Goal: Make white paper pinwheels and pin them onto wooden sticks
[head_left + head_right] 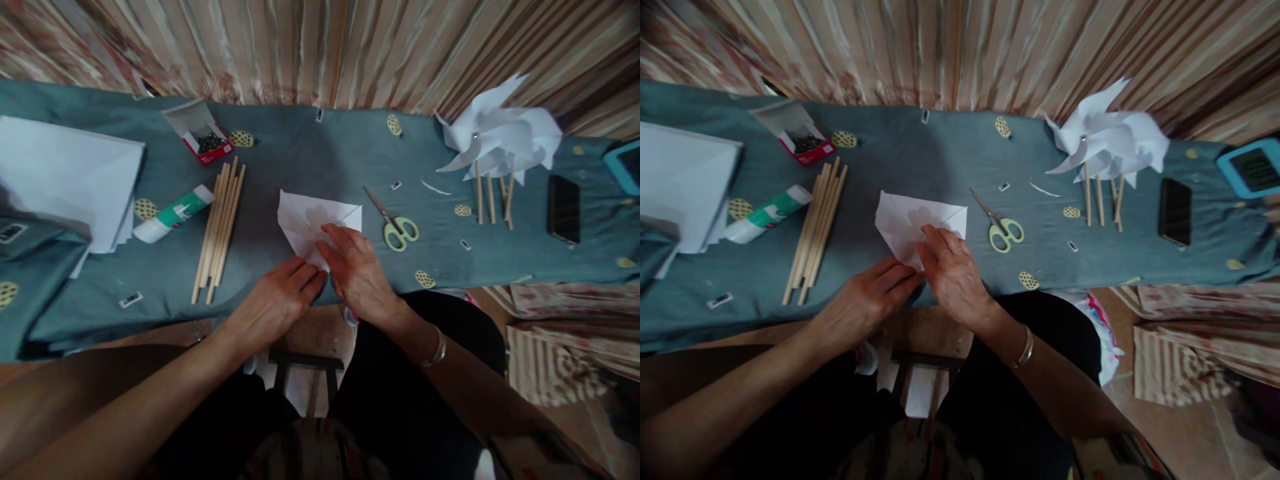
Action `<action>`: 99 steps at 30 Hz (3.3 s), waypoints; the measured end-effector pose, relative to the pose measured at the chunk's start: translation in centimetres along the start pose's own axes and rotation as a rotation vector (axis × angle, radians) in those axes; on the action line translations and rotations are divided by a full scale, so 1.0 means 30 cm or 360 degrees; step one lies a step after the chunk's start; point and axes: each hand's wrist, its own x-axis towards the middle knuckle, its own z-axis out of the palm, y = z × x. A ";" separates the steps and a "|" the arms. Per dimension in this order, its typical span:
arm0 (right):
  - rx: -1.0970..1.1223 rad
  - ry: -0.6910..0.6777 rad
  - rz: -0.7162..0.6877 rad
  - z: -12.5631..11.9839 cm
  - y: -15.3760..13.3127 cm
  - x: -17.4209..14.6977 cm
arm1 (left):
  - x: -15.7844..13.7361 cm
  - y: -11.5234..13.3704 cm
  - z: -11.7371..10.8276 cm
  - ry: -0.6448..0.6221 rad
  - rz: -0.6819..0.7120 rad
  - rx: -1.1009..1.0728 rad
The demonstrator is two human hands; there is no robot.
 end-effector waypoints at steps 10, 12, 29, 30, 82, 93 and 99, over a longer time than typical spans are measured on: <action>-0.0122 0.0074 -0.0141 0.039 -0.010 0.016 | 0.003 0.000 -0.008 -0.0009 -0.0029 -0.0073; -0.0100 0.0083 -0.0148 0.044 -0.008 0.017 | 0.003 -0.001 -0.011 -0.0016 -0.0040 -0.0074; 0.0068 0.0291 0.0140 -0.036 0.150 0.090 | 0.003 -0.004 -0.011 -0.0015 0.0013 0.0060; 0.0044 0.0257 0.0139 -0.039 0.160 0.105 | 0.003 -0.004 -0.014 -0.0031 0.0014 0.0071; 0.0476 -0.0076 -0.0006 -0.135 0.163 -0.036 | -0.023 -0.024 -0.053 0.0194 0.0147 0.0290; 0.0813 -0.0318 -0.0046 -0.151 0.135 -0.074 | -0.061 -0.025 -0.075 0.0099 0.0133 0.0235; 0.0675 -0.0400 -0.0054 -0.145 0.122 -0.083 | -0.077 -0.037 -0.035 0.0227 0.0129 0.0209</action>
